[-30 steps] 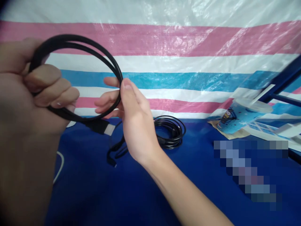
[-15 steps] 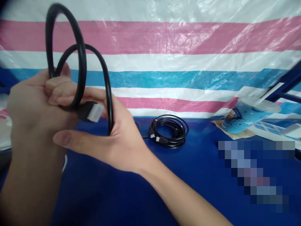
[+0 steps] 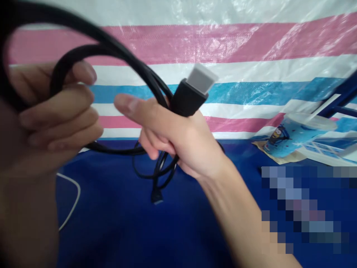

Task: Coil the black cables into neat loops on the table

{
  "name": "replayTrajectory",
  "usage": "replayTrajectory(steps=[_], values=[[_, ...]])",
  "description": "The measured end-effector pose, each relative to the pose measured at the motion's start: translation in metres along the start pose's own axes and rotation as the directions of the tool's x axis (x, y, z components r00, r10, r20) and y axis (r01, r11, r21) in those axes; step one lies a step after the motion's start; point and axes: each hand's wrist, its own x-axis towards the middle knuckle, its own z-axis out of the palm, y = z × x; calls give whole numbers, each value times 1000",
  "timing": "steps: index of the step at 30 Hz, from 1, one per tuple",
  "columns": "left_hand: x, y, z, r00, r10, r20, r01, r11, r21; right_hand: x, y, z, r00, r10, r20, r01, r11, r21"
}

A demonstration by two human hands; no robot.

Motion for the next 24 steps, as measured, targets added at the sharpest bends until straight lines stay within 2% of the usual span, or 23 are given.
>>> replayTrajectory(steps=[1,2,3,5,6,7,9,11,12,13,14,16,17,19,20,21,22,24], values=[[-3,2,-2,989,-40,139,31,997,65,-1,-4,-4,997,76,34,-75,997,-26],[-5,3,-2,955,-78,285,44,992,122,-1,-7,-8,989,136,55,-134,990,-41],[-7,2,-2,902,-126,413,64,985,160,-2,-8,-11,982,178,70,-175,984,-39],[-6,-2,3,826,-205,524,165,979,122,-1,-9,-15,970,227,82,-228,974,6],[-4,-4,6,814,-216,540,206,975,80,0,-8,-16,968,244,63,-247,968,44],[-1,-7,10,827,-211,521,224,974,38,1,-6,-16,966,256,28,-257,962,91],[4,-13,16,911,-176,372,191,982,-5,3,-3,-16,959,276,-57,-260,945,200],[10,-20,18,987,-75,144,68,996,52,5,0,-12,952,278,-127,-234,929,286],[12,-25,17,999,15,48,-21,992,121,6,1,-9,950,274,-149,-218,926,308],[13,-30,16,991,131,-19,-124,969,215,7,2,-6,950,265,-163,-204,926,317],[14,-35,14,965,257,-63,-223,919,324,7,4,-3,951,254,-177,-191,931,311],[15,-44,10,875,474,-96,-362,774,519,7,7,2,951,223,-212,-161,948,274],[15,-47,9,834,543,-99,-391,708,588,7,8,3,950,213,-230,-153,955,256],[14,-49,7,781,616,-100,-407,624,667,6,11,6,944,204,-261,-139,959,246],[15,-48,7,778,619,-107,-399,619,677,6,12,8,940,206,-271,-135,957,257],[16,-47,8,798,589,-128,-374,650,661,5,14,10,938,208,-276,-130,952,276],[17,-44,8,839,518,-168,-327,726,605,5,15,12,939,205,-277,-118,946,302],[20,-39,10,940,251,-229,-158,920,359,5,17,15,937,195,-289,-82,929,362]])
